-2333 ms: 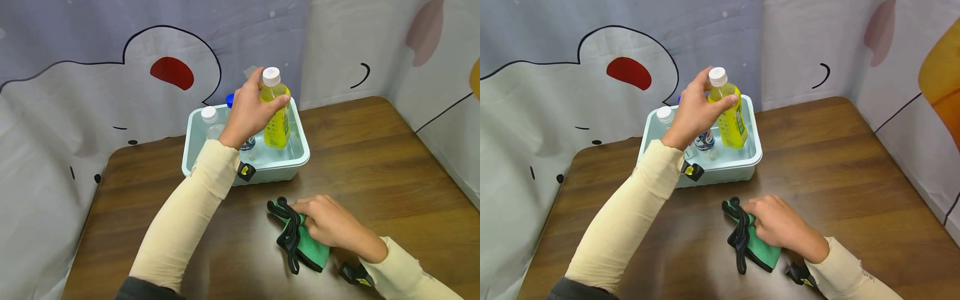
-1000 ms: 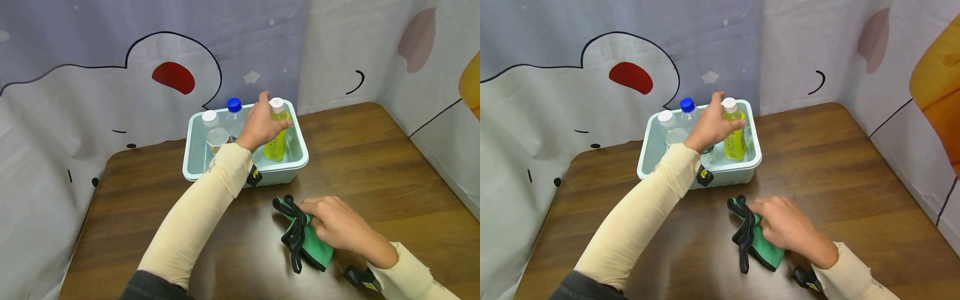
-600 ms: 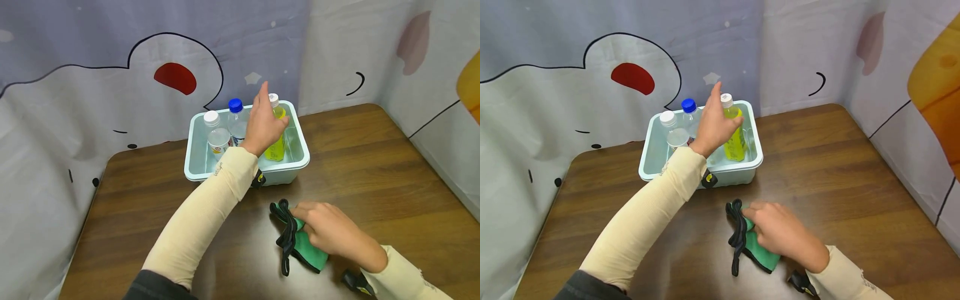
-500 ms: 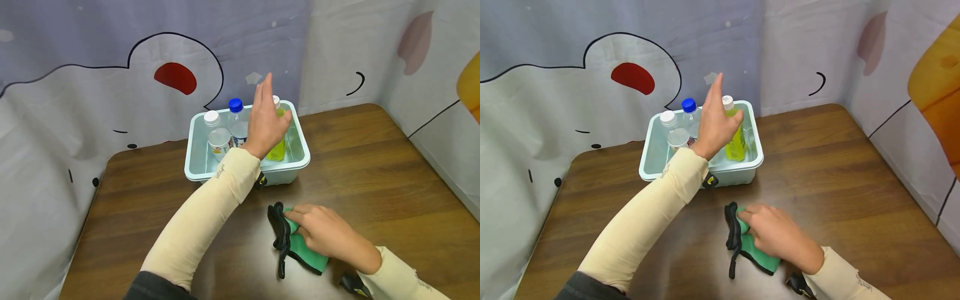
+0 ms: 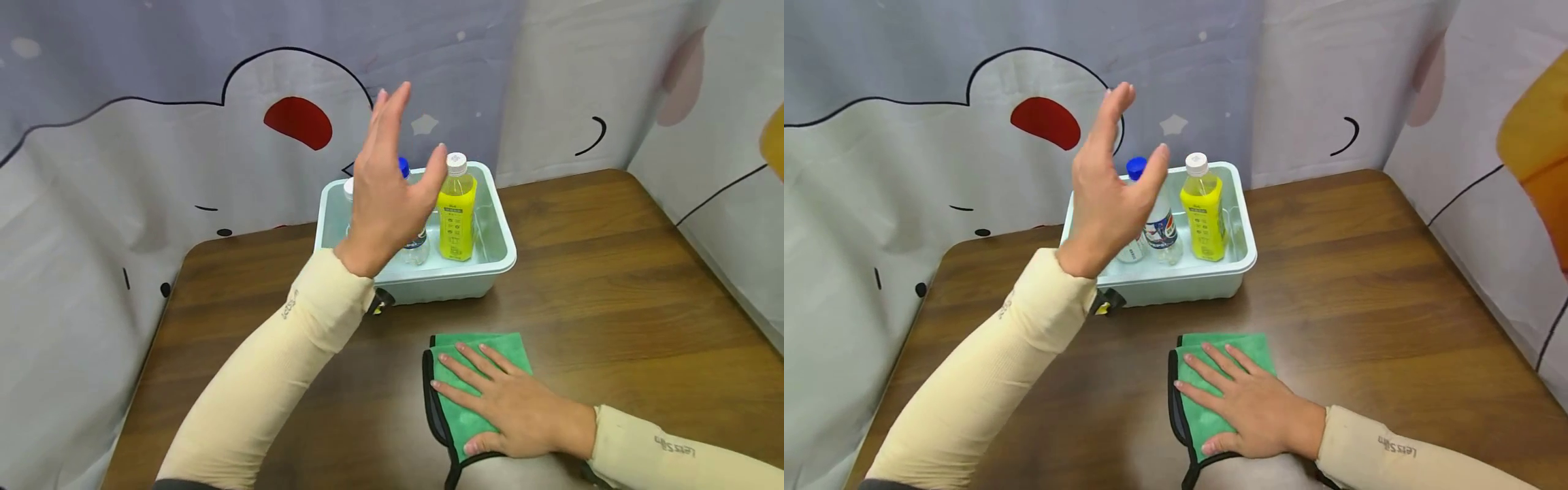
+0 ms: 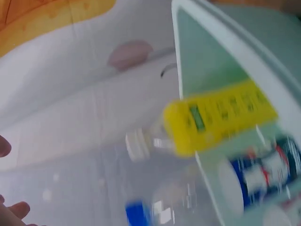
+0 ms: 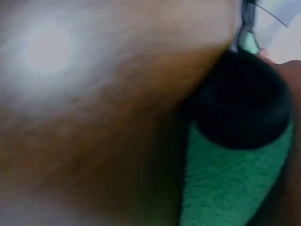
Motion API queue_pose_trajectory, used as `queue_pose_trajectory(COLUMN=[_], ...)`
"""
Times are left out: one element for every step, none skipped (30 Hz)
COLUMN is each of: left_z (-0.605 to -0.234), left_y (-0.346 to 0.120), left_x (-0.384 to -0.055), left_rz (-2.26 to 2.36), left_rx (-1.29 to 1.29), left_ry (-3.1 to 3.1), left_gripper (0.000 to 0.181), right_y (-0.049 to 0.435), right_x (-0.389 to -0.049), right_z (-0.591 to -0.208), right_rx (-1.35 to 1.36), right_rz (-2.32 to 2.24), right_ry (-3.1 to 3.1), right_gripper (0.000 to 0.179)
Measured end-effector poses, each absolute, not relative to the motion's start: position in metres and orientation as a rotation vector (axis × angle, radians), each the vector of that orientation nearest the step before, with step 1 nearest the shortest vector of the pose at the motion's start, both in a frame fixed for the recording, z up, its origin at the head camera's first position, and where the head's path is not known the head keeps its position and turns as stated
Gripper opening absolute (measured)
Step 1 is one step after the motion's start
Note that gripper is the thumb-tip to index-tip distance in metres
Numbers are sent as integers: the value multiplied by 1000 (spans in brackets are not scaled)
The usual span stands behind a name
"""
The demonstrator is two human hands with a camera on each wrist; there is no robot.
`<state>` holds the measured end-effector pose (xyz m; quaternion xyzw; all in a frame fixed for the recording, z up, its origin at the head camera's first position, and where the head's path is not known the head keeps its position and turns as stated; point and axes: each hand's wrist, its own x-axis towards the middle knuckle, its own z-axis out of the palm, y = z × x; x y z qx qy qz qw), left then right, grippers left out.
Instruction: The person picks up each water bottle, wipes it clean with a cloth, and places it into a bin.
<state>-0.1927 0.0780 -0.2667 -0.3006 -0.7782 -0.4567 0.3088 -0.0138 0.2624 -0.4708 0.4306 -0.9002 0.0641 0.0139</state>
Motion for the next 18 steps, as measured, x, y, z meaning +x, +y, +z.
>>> queue_pose_trajectory(left_z=[-266,-266,-266,-266,-266,-266,-266,-266,-266,-267,-267,-268,-269,-270,-271,-272,-273,-274], left_y=[70,61,53,45,37,30,23,17,12,8,5,2,0,-1,-3,-5,-7,-9], left_x=[-193,-194,-194,-195,-196,-196,-196,-196,-196,-196,-196,-197,-198,-198,-199,-199,-199,-199], left_rz=[-1192,-1184,-1165,-1152,-1140,-1125,-1106,-1086,-1061,-1038,-1007,-969,-930,-895,-860,-815,-769,-726], left_rx=[-780,-761,-744,-722,-697,-669,-641,-607,-573,-538,-513,-500,-488,-480,-475,-470,-464,-455], left_ry=[-2065,-2082,-2107,-2140,-2184,-2239,-2304,-2374,-2447,-2520,-2589,-2652,-2710,-2760,-2802,-2839,-2876,-2911], left_gripper=[62,62,63,63,64,65,66,67,68,69,71,73,75,77,79,82,85,88], right_y=[263,263,263,263,263,263,262,262,261,261,260,260,261,261,261,262,262,263], right_x=[-14,-15,-16,-17,-17,-18,-19,-20,-22,-23,-24,-24,-25,-26,-27,-28,-30,-32], right_z=[-472,-474,-474,-475,-476,-476,-476,-477,-477,-477,-477,-478,-478,-477,-475,-472,-468,-461], right_rx=[1350,1361,1369,1373,1372,1370,1366,1360,1350,1340,1332,1325,1318,1312,1310,1305,1303,1298], right_rz=[190,184,183,184,187,190,190,189,189,193,199,207,218,241,261,296,317,336], right_ry=[-2782,-2768,-2763,-2761,-2761,-2763,-2765,-2769,-2777,-2789,-2799,-2814,-2834,-2858,-2880,-2901,-2916,-2926], right_gripper=[83,83,83,83,83,83,84,84,84,84,84,84,85,85,85,85,84,85])
